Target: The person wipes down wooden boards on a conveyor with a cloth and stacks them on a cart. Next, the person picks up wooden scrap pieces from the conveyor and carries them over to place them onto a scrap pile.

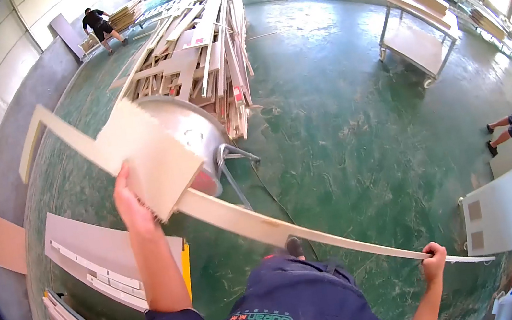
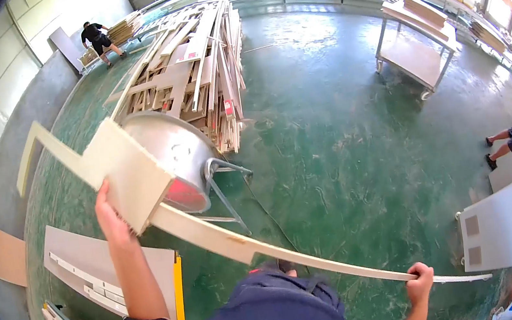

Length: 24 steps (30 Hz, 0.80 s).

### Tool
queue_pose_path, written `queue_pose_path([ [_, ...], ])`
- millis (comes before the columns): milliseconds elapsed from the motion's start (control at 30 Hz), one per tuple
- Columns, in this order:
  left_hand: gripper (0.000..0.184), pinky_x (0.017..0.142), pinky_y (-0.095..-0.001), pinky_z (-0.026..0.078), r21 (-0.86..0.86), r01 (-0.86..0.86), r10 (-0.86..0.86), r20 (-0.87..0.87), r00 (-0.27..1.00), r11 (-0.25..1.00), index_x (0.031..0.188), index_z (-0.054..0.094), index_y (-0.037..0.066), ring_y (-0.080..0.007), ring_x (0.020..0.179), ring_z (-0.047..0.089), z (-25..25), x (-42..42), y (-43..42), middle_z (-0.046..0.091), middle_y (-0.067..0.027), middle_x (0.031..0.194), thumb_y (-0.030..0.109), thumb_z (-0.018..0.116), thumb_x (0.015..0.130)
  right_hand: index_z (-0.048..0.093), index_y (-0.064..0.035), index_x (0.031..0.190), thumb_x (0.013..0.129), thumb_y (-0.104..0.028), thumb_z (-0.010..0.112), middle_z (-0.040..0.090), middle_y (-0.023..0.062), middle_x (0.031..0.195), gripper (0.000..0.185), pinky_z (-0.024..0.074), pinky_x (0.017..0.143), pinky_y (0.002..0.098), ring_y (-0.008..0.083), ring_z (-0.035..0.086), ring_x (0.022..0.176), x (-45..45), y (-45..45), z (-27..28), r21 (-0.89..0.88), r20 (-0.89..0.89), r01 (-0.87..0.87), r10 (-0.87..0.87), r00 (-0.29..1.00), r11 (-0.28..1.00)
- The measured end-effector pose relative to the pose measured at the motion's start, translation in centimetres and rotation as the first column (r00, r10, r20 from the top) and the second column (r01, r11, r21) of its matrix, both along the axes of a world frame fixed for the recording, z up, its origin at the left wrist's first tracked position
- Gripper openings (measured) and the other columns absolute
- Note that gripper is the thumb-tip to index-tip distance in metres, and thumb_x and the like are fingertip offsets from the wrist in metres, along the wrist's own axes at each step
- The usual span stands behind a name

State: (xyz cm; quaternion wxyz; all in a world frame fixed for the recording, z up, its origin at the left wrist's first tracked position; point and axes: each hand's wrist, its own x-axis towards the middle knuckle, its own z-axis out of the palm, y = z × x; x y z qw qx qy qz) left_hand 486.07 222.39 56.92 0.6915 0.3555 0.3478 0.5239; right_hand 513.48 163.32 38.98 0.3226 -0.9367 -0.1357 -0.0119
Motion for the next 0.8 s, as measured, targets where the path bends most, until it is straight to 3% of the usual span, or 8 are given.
queue_pose_path([
  [67,0.043,0.089,-0.0356,0.047,0.004,0.017,-0.017,0.047,0.999,1.0,0.118,0.053,-0.001,-0.0255,0.101,0.06,-1.4,5.2,5.3,0.06,-0.0116,0.113,0.028,0.056,0.087,0.05,-0.0021,0.056,0.053,0.0,0.045,0.05,0.0116,0.057,0.006,0.0331,0.057,0.0337,0.026,0.045,0.061,3.8,1.6,1.2,0.048,-0.145,0.041,-0.033,0.989,0.998],
  [133,0.041,0.09,-0.0357,0.047,-0.018,0.024,-0.023,0.06,0.998,1.0,0.119,0.052,-0.002,-0.0258,0.102,0.059,-0.7,11.1,7.7,0.06,-0.0133,0.113,0.023,0.056,0.087,0.047,-0.0024,0.054,0.054,0.001,0.045,0.048,0.0111,0.055,0.004,0.0322,0.056,0.034,0.0253,0.044,0.059,7.7,3.2,0.4,0.012,-0.04,0.046,-0.045,0.998,0.999],
  [200,0.04,0.09,-0.0362,0.047,-0.041,0.039,-0.036,0.083,0.996,0.998,0.118,0.052,-0.003,-0.0263,0.103,0.059,-1.0,16.8,10.7,0.059,-0.0145,0.114,0.021,0.056,0.087,0.045,-0.0032,0.053,0.052,0.001,0.043,0.045,0.0104,0.053,0.005,0.0313,0.057,0.034,0.0255,0.042,0.058,11.9,5.5,-0.4,0.012,-0.056,0.062,-0.061,0.997,0.998],
  [233,0.04,0.09,-0.0366,0.047,-0.053,0.05,-0.045,0.093,0.995,0.997,0.118,0.052,-0.004,-0.0266,0.103,0.059,-1.4,19.4,12.3,0.059,-0.0149,0.114,0.021,0.055,0.087,0.044,0.0003,0.054,0.051,0.004,0.037,0.038,0.0014,0.047,0.008,0.024,0.044,0.0245,0.009,0.038,0.048,14.4,7.2,-1.3,0.08,0.111,-0.026,0.017,0.994,0.996],
  [267,0.039,0.09,-0.0371,0.047,-0.068,0.061,-0.054,0.103,0.993,0.996,0.118,0.052,-0.004,-0.0269,0.103,0.059,-2.0,21.9,13.9,0.059,-0.0152,0.114,0.021,0.055,0.088,0.043,-0.0002,0.053,0.051,0.004,0.036,0.038,0.0008,0.048,0.009,0.0238,0.043,0.0242,0.0091,0.038,0.048,16.8,8.4,-1.6,0.155,-0.045,0.009,-0.002,0.999,0.988],
  [500,0.039,0.087,-0.0365,0.049,-0.04,-0.002,0.005,0.075,0.997,0.999,0.117,0.053,-0.007,-0.0265,0.099,0.061,-4.8,37.6,26.7,0.06,-0.0158,0.112,0.018,0.055,0.087,0.044,0.0002,0.055,0.048,0.005,0.037,0.039,-0.0007,0.051,0.011,0.0249,0.043,0.0239,0.0091,0.038,0.049,35.6,22.0,-4.0,0.223,-0.271,0.019,0.043,0.962,0.975],
  [700,0.039,0.085,-0.0352,0.05,-0.011,-0.088,0.087,-0.074,0.993,0.996,0.114,0.054,-0.008,-0.0257,0.095,0.062,-5.7,48.0,38.0,0.062,-0.0158,0.108,0.018,0.057,0.085,0.045,0.0,0.055,0.049,0.003,0.042,0.037,-0.0003,0.05,0.008,0.0267,0.044,0.0251,0.0093,0.038,0.048,46.7,33.2,-1.5,0.148,-0.273,-0.063,0.102,0.956,0.987],
  [800,0.039,0.083,-0.0349,0.051,0.003,-0.084,0.084,-0.114,0.99,0.996,0.114,0.054,-0.008,-0.0257,0.093,0.063,-7.6,53.1,44.2,0.061,-0.0167,0.107,0.018,0.056,0.085,0.047,0.0008,0.054,0.049,0.003,0.043,0.04,0.001,0.048,0.007,0.0275,0.043,0.0257,0.0095,0.039,0.048,50.4,36.8,-3.9,0.08,-0.207,-0.104,0.119,0.971,0.991],
])
